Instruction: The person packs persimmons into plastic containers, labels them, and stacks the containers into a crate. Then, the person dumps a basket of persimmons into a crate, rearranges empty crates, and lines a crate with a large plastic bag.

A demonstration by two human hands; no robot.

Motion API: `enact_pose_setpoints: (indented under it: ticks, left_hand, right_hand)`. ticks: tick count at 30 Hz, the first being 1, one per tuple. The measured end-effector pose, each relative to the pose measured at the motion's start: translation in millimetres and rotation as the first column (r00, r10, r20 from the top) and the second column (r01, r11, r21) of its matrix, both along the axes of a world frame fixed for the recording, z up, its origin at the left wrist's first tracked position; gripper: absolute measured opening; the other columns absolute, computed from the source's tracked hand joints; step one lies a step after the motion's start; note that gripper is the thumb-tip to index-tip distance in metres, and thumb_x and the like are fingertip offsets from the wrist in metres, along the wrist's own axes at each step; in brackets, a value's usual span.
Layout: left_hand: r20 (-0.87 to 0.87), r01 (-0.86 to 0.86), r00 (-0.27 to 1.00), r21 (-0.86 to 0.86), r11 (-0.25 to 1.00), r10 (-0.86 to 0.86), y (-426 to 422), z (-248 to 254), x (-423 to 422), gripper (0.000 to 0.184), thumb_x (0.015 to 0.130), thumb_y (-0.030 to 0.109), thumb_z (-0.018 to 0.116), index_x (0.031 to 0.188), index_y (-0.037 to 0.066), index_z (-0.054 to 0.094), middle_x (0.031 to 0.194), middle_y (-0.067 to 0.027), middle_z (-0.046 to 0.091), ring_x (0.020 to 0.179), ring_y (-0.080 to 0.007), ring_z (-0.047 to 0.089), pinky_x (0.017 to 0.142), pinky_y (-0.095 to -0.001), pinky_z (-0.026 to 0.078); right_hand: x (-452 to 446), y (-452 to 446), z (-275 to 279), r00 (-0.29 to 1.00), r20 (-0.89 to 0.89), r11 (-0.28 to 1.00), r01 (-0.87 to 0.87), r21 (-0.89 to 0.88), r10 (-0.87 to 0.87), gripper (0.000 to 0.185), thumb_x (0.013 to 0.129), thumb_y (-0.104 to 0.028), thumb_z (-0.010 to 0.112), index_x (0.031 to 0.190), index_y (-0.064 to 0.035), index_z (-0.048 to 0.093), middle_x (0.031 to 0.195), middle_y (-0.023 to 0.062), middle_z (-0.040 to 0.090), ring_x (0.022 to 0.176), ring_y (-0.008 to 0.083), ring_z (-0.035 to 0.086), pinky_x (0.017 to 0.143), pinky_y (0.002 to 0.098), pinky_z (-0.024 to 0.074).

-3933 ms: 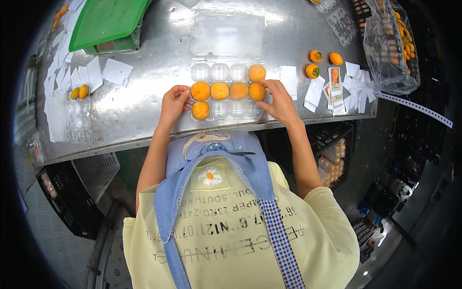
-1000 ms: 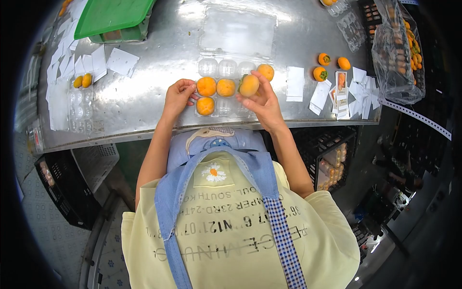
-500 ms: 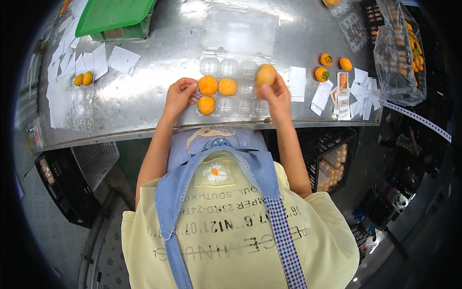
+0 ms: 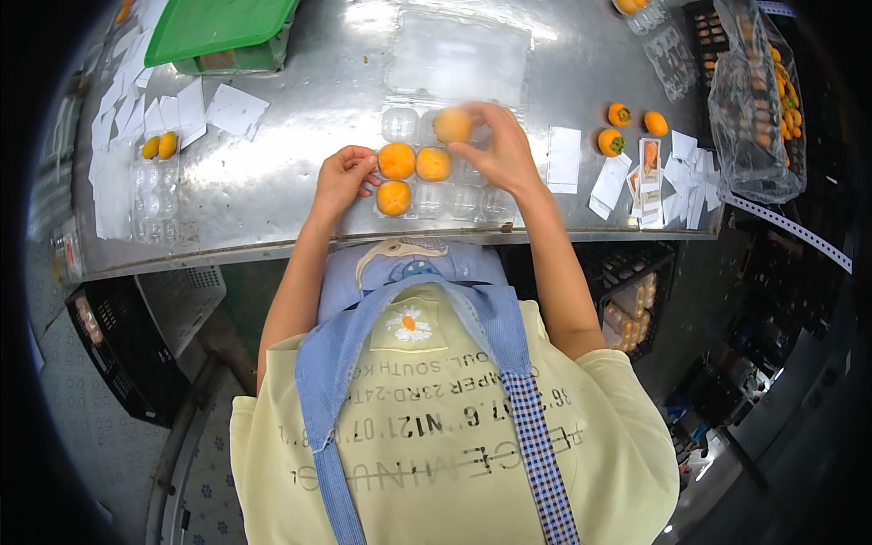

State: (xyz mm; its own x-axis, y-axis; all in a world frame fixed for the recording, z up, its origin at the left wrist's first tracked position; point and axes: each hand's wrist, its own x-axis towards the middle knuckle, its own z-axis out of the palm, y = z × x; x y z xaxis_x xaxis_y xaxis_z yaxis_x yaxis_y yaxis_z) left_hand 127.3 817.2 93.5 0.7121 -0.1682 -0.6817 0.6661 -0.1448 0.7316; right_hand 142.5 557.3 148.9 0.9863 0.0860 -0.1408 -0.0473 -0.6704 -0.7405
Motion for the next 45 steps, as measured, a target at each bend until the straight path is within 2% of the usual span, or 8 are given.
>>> enact_pose_setpoints:
  ticks: [9, 15, 18, 21, 27, 33, 36, 45]
  left_hand:
    - [0.006, 0.009, 1.000, 0.006, 1.000, -0.009, 0.6, 1.4, -2.0, 0.019, 0.088, 0.018, 0.059, 0.101, 0.004, 0.059, 0.080, -0.0032, 0.064, 0.065, -0.0086, 0.060, 0.050, -0.0190, 0.045]
    - [0.006, 0.007, 1.000, -0.004, 1.000, -0.007, 0.6, 1.9, -3.1, 0.019, 0.088, 0.018, 0.059, 0.100, 0.003, 0.060, 0.081, -0.0030, 0.064, 0.065, -0.0085, 0.060, 0.050, -0.0186, 0.045]
    - [0.011, 0.004, 1.000, -0.009, 1.000, -0.004, 0.3, 0.4, -2.6, 0.018, 0.088, 0.017, 0.059, 0.100, 0.003, 0.060, 0.081, -0.0031, 0.064, 0.065, -0.0087, 0.060, 0.050, -0.0186, 0.045]
    - [0.020, 0.004, 1.000, -0.002, 1.000, -0.004, 1.7, -1.2, -2.0, 0.018, 0.088, 0.017, 0.059, 0.099, 0.003, 0.060, 0.081, -0.0032, 0.064, 0.065, -0.0088, 0.061, 0.049, -0.0188, 0.045]
    - [0.005, -0.002, 1.000, 0.000, 1.000, 0.002, 0.0, -2.9, -2.8, 0.018, 0.088, 0.017, 0.060, 0.099, 0.003, 0.060, 0.081, -0.0032, 0.064, 0.065, -0.0087, 0.061, 0.050, -0.0187, 0.046]
    - [0.002, 0.000, 1.000, -0.001, 1.000, 0.000, -1.6, -3.4, -3.4, 0.019, 0.088, 0.018, 0.060, 0.100, 0.003, 0.059, 0.081, -0.0033, 0.064, 0.065, -0.0085, 0.060, 0.049, -0.0184, 0.046]
    - [0.000, -0.003, 1.000, -0.005, 1.000, 0.003, -1.7, -3.8, -4.9, 0.019, 0.088, 0.017, 0.060, 0.100, 0.003, 0.059, 0.080, -0.0032, 0.064, 0.065, -0.0086, 0.060, 0.049, -0.0184, 0.045]
    - [0.003, -0.007, 1.000, 0.004, 1.000, 0.007, 0.4, -2.5, -3.7, 0.018, 0.088, 0.017, 0.060, 0.100, 0.003, 0.060, 0.079, -0.0029, 0.064, 0.064, -0.0083, 0.060, 0.049, -0.0183, 0.045]
  right_hand:
    - [11.3, 14.7, -2.5, 0.991, -0.039, 0.981, -0.134, -0.142, 0.130, 0.044, 0.067, -0.023, 0.075, 0.107, -0.0082, 0.062, 0.112, 0.0085, 0.060, 0.103, 0.0278, 0.053, 0.096, 0.0372, 0.0384]
    - [-4.5, 16.6, -5.8, 0.967, 0.247, 0.985, -0.015, -0.170, 0.057, 0.042, 0.066, -0.027, 0.076, 0.099, -0.0057, 0.060, 0.092, 0.0078, 0.062, 0.085, 0.0274, 0.057, 0.074, 0.0378, 0.0449]
    - [-22.7, 28.5, 16.3, 1.000, -0.030, 0.970, 0.000, -0.243, -0.007, 0.045, 0.065, -0.035, 0.077, 0.093, -0.0054, 0.058, 0.082, 0.0083, 0.060, 0.070, 0.0261, 0.058, 0.059, 0.0379, 0.0446]
    - [-37.3, 40.2, 4.3, 0.978, 0.188, 0.918, -0.006, -0.395, 0.087, 0.049, 0.064, -0.041, 0.076, 0.092, -0.0062, 0.056, 0.074, 0.0086, 0.058, 0.063, 0.0246, 0.058, 0.052, 0.0378, 0.0427]
    - [-43.2, 51.2, 10.5, 0.988, -0.145, 0.880, -0.028, -0.474, -0.047, 0.054, 0.065, -0.043, 0.075, 0.102, -0.0077, 0.057, 0.084, 0.0107, 0.064, 0.076, 0.0256, 0.063, 0.059, 0.0386, 0.0463]
    - [-56.9, 45.7, 1.4, 0.999, 0.051, 0.957, 0.021, -0.289, -0.006, 0.050, 0.067, -0.031, 0.074, 0.106, -0.0065, 0.054, 0.093, 0.0131, 0.060, 0.071, 0.0255, 0.062, 0.059, 0.0349, 0.0483]
    - [-59.5, 35.1, 13.1, 0.984, -0.164, 0.997, 0.075, 0.010, -0.072, 0.052, 0.067, -0.022, 0.075, 0.111, -0.0056, 0.053, 0.102, 0.0112, 0.057, 0.077, 0.0220, 0.060, 0.061, 0.0327, 0.0493]
    - [-66.9, 19.4, 10.6, 0.969, 0.226, 0.944, 0.019, 0.328, -0.098, 0.053, 0.065, 0.001, 0.075, 0.113, -0.0033, 0.052, 0.110, 0.0125, 0.051, 0.095, 0.0219, 0.055, 0.067, 0.0260, 0.0533]
